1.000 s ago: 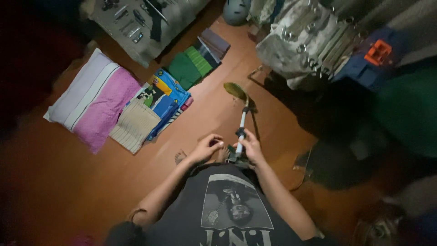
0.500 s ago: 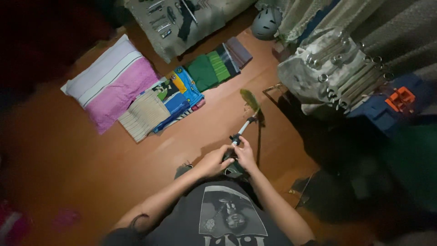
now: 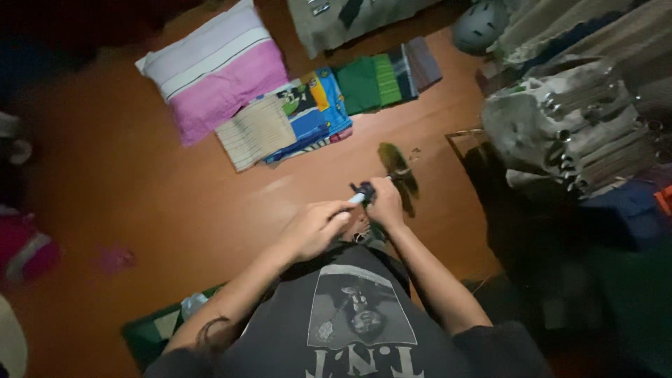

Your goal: The person is assembling a broom by connecting the handle segments and attaching the brush head.

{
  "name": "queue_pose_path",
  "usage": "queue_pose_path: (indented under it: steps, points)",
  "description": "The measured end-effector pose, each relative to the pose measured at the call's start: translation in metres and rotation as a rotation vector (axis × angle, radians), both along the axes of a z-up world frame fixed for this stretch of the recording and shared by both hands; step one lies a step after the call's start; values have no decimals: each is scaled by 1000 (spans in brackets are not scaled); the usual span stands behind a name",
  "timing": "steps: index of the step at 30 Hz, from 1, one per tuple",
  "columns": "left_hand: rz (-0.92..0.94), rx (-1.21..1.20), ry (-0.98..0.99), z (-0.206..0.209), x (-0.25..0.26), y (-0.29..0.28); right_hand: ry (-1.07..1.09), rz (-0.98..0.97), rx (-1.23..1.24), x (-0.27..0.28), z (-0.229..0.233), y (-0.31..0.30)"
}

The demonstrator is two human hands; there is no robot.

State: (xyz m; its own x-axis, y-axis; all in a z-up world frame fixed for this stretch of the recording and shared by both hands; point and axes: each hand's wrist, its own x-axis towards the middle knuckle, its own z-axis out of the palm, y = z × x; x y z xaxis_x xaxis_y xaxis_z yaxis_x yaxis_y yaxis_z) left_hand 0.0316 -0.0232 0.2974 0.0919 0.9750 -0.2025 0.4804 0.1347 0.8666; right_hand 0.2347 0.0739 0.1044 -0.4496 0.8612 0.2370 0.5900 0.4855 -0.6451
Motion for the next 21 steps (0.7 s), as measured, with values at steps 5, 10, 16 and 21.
queue_pose_path:
  steps: [5, 10, 16, 21]
  points:
    - [128, -97, -30, 58, -58, -49, 61, 300, -169, -78, 67, -25]
    - [230, -210, 22, 85, -81, -85, 40, 706, -305, -132, 45, -53]
    - [193, -241, 75, 18, -77, -103, -136, 805, -254, -142, -9, -64]
    - [168, -161, 91, -13, -61, -84, -199, 580, -359, -110, -44, -45]
